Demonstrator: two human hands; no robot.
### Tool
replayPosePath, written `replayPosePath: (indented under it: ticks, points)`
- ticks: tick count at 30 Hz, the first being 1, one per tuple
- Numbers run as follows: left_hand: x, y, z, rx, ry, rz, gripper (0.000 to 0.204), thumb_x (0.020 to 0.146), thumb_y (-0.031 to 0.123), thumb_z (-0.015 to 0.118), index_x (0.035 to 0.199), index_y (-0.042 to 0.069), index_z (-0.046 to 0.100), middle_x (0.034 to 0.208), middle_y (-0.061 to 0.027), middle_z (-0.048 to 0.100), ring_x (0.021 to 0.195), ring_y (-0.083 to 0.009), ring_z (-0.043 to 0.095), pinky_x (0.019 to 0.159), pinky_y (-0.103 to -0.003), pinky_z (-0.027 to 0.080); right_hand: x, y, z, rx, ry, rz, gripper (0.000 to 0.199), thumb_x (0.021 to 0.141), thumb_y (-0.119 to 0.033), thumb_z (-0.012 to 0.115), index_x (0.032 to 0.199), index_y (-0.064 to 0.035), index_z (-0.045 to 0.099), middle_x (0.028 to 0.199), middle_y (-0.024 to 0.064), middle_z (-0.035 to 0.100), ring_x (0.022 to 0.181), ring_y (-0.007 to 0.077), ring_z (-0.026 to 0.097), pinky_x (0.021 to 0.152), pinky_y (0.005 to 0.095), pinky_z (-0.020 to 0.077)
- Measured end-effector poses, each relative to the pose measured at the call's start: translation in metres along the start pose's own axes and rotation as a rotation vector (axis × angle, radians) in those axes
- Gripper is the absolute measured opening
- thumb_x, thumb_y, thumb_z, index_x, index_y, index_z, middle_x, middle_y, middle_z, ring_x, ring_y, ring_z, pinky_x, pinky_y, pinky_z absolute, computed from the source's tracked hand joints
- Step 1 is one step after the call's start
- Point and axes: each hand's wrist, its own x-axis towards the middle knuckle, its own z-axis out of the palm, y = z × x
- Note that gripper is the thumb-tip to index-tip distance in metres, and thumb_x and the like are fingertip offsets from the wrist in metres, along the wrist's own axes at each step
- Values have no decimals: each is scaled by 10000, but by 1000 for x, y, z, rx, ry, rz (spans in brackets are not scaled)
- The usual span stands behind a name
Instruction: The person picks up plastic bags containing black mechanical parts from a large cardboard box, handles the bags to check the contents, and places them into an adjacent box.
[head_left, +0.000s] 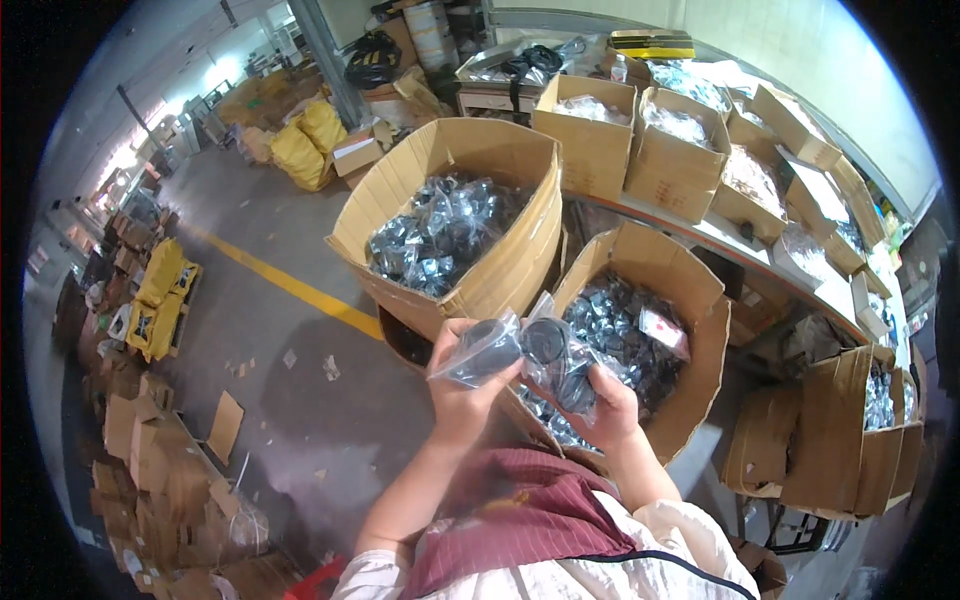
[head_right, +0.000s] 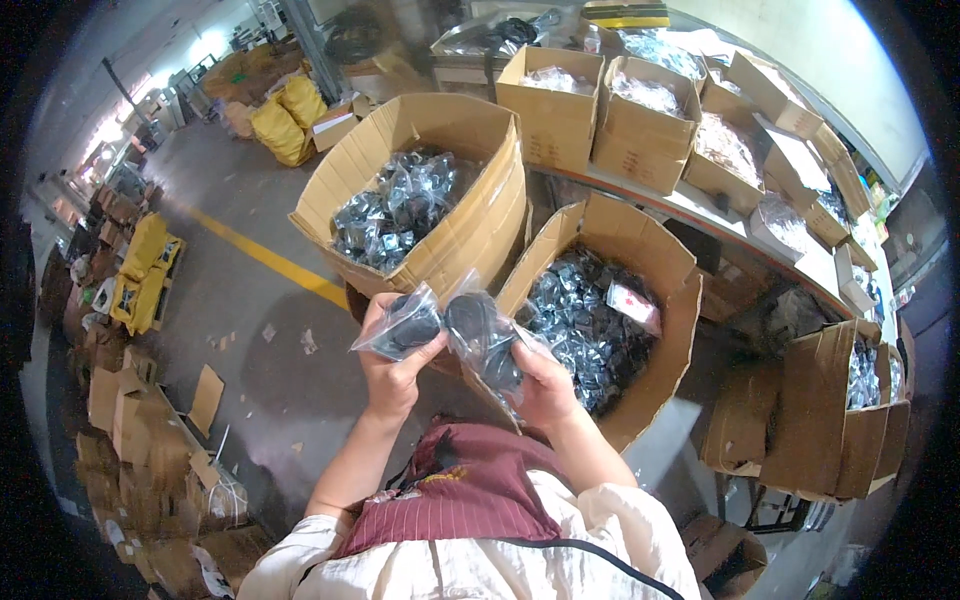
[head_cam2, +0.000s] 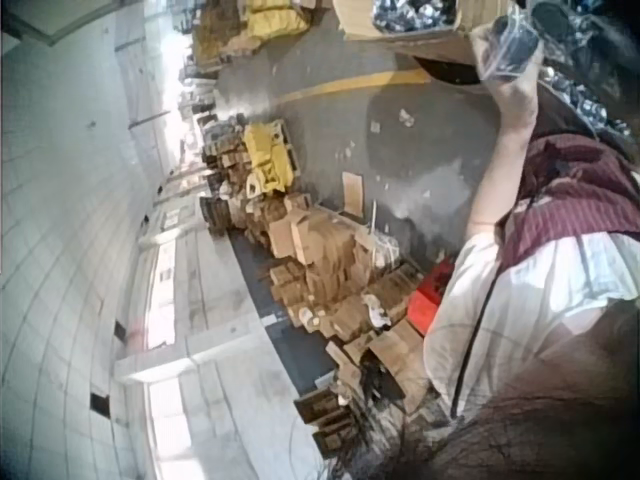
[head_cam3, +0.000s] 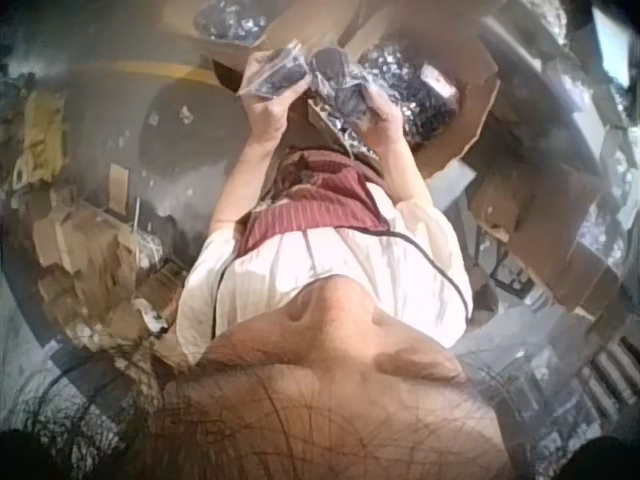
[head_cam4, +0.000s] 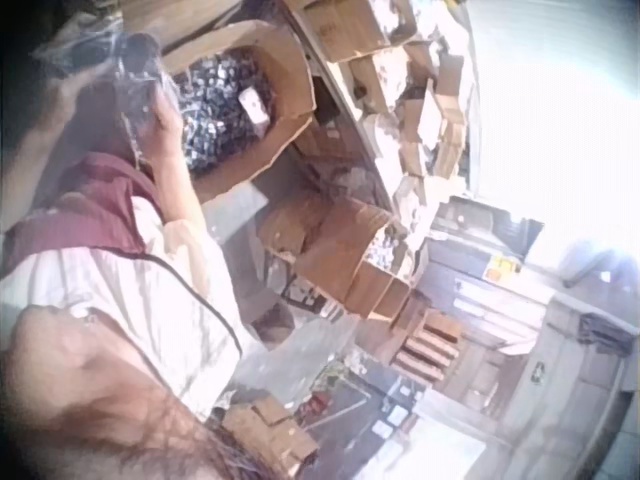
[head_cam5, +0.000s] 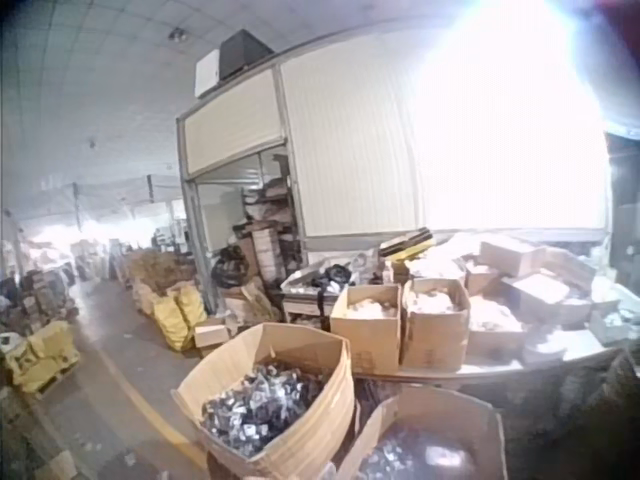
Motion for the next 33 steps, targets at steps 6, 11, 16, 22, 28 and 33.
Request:
replayPosePath:
  ticks: [6,11,16,22,28,33]
  points:
    - [18,-2,-55,11,-30,26,429,734,-60,766,1091,24,545,1044,-52,654,961,-130,634,890,-268,485,20,33,28,-25,-29,61,639,1002,-364,561,1492,-12,350,1437,161,507,1313,279,513,1143,447,372]
    - [37,-1,-123,-35,-55,-4,445,748,-54,747,1125,30,527,1057,-68,674,990,-140,645,909,-281,499,62,79,63,-77,-19,119,738,947,-473,614,1501,-49,375,1451,160,514,1370,335,464,1179,625,249]
    - [60,0,-209,63,-9,26,450,752,-34,743,1137,41,521,1060,-76,685,997,-150,655,915,-297,518,115,141,92,-81,-58,170,735,959,-501,582,1501,-45,382,1459,174,503,1393,336,434,1157,673,247]
    - [74,21,-283,-153,1,-84,476,755,-29,749,1157,51,507,1079,-104,688,988,-172,674,862,-299,554,164,200,114,167,-135,279,746,963,-595,497,1530,-131,362,1564,104,387,1462,290,333,1193,685,122]
    - [81,41,-309,-36,63,-33,471,734,-35,816,1120,39,555,1019,-24,638,961,-110,615,862,-262,491,196,221,128,277,-94,337,725,986,-624,393,1541,-160,345,1566,99,384,1455,269,347,1198,693,62]
    - [94,37,-318,-65,56,9,432,794,-78,749,1131,37,504,1044,-51,623,968,-138,635,769,-298,580,217,221,120,259,-99,378,692,982,-586,450,1515,-151,385,1523,113,439,1420,283,395,1192,700,85]
